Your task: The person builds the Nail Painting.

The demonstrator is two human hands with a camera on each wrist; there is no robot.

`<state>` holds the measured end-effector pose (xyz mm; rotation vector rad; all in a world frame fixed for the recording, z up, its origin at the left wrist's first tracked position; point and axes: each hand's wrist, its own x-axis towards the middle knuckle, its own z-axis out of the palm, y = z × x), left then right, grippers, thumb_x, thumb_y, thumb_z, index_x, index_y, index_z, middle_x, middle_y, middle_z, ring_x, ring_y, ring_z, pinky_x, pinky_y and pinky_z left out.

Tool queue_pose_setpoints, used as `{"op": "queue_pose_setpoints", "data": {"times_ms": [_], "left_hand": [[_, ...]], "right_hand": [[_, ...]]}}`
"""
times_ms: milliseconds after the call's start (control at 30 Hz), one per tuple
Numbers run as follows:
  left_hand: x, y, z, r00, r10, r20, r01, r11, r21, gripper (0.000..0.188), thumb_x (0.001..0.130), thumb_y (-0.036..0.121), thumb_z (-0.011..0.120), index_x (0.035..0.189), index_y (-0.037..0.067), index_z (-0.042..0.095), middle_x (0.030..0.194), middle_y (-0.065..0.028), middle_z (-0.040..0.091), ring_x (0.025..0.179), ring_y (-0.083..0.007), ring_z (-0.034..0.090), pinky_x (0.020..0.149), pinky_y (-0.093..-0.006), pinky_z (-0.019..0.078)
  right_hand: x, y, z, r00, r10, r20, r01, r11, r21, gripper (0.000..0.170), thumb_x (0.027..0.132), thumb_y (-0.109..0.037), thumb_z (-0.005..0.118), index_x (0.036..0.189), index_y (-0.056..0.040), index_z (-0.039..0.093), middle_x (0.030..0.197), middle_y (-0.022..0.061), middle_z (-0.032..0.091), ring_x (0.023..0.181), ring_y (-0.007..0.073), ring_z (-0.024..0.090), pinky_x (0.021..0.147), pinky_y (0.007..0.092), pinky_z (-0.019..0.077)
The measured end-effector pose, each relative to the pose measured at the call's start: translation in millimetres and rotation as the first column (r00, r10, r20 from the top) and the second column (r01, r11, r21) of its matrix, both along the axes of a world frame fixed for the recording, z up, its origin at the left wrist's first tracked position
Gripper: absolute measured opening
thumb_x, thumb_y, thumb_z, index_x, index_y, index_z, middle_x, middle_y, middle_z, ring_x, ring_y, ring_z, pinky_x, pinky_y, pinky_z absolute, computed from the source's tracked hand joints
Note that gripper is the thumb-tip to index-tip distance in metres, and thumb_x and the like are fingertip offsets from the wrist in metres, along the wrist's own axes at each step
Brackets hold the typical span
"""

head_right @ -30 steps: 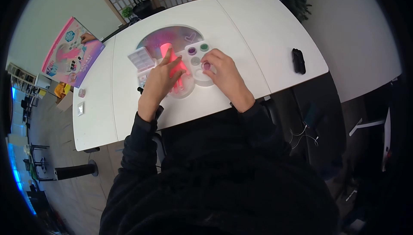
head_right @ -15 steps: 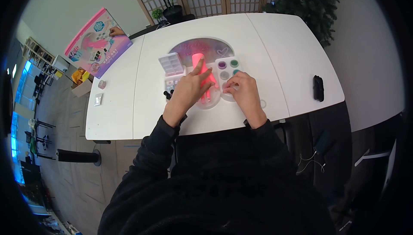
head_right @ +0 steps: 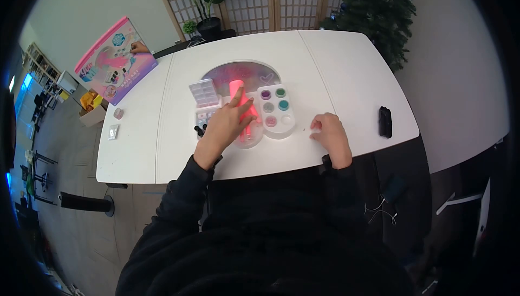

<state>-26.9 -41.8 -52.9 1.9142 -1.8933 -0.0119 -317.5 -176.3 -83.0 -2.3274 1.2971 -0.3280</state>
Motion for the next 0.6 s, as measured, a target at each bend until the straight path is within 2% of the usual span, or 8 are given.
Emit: {"op": "queue_pose_setpoints", "data": {"times_ms": [33,67,133,233,333,367,567,600], "left_hand": [[-1,1,2,1.0,0.01,0.001,-0.01,1.0,0.01,0.048,0.091,0.026,0.074,0.134,0.007,0.067,0.163,-0.0224,0.039,0.101,-0.0495,0.07,0.091,-0.0503,0.0594],[-1,1,2,1.0,0.02,0.004,-0.02,1.0,0.02,0.048,0.091,0.026,0.074,0.134,0.007,0.067,0.163,-0.0224,0.039,0.101,-0.0495,0.07,0.093,-0.0501,0.0589],[-1,0,0,1.0,0.013,0.014,-0.013,1.0,0.016,0.048,0.091,0.027,0.074,0.134,0.007,0.067,0.163,-0.0222,0.039,0.103,-0.0494,0.07,0.094,-0.0494,0.0589],[0,0,0,0.999,0.017,0.029,-0.017,1.0,0.019,0.05,0.092,0.031,0.074,0.135,0.008,0.066,0.163,-0.0214,0.039,0.103,-0.0497,0.071,0.095,-0.0494,0.0594],[-1,0,4,0.999,0.032,0.035,-0.034,0.998,0.055,0.051,0.091,0.031,0.075,0.136,0.008,0.066,0.163,-0.0211,0.04,0.103,-0.0503,0.07,0.091,-0.0489,0.0606],[-1,1,5,0.999,0.032,0.031,-0.033,0.998,0.056,0.051,0.091,0.031,0.075,0.136,0.008,0.066,0.163,-0.0211,0.04,0.103,-0.0503,0.07,0.091,-0.0489,0.0606],[0,1,5,1.0,0.022,0.005,-0.022,0.998,0.057,0.051,0.091,0.033,0.076,0.135,0.008,0.066,0.163,-0.0207,0.04,0.104,-0.0513,0.07,0.087,-0.0492,0.0613],[1,1,2,1.0,0.015,0.024,-0.015,1.0,0.012,0.048,0.091,0.029,0.075,0.133,0.007,0.067,0.162,-0.0222,0.041,0.099,-0.0463,0.072,0.083,-0.0486,0.061]], "right_hand": [[3,1,-3,0.992,0.066,0.11,-0.043,0.98,-0.196,0.035,0.067,-0.006,0.093,0.095,-0.0018,0.072,0.094,0.013,0.07,0.086,0.0289,0.071,0.071,0.0423,0.0584],[11,5,7,0.993,0.054,0.108,-0.031,0.98,-0.197,0.035,0.067,-0.006,0.093,0.095,-0.0018,0.072,0.094,0.013,0.07,0.086,0.0289,0.071,0.071,0.0423,0.0584],[34,17,27,0.843,0.116,0.525,-0.002,0.977,-0.212,0.031,0.07,-0.001,0.089,0.096,0.0008,0.073,0.098,0.0141,0.072,0.085,0.0298,0.072,0.072,0.0419,0.0587],[55,27,28,0.774,0.207,0.599,-0.113,0.975,-0.192,0.033,0.07,0.001,0.087,0.101,0.0007,0.075,0.101,0.0141,0.074,0.087,0.0312,0.072,0.074,0.0378,0.0589],[64,29,15,0.862,0.244,0.444,-0.123,0.951,-0.284,0.039,0.069,0.001,0.087,0.106,0.0001,0.076,0.1,0.0146,0.075,0.089,0.0316,0.072,0.077,0.0368,0.0596],[66,31,14,0.869,0.198,0.454,-0.081,0.961,-0.263,0.035,0.069,-0.001,0.089,0.102,-0.002,0.078,0.098,0.0127,0.077,0.087,0.0276,0.073,0.076,0.0347,0.0588],[65,22,4,0.85,0.254,0.461,-0.111,0.943,-0.315,0.026,0.066,-0.001,0.09,0.091,-0.0028,0.081,0.095,0.0104,0.079,0.089,0.0258,0.073,0.077,0.0352,0.0589],[61,21,6,0.853,0.246,0.461,-0.103,0.944,-0.313,0.026,0.066,-0.001,0.09,0.091,-0.0028,0.081,0.095,0.0104,0.079,0.089,0.0258,0.073,0.077,0.0352,0.0589]]}}
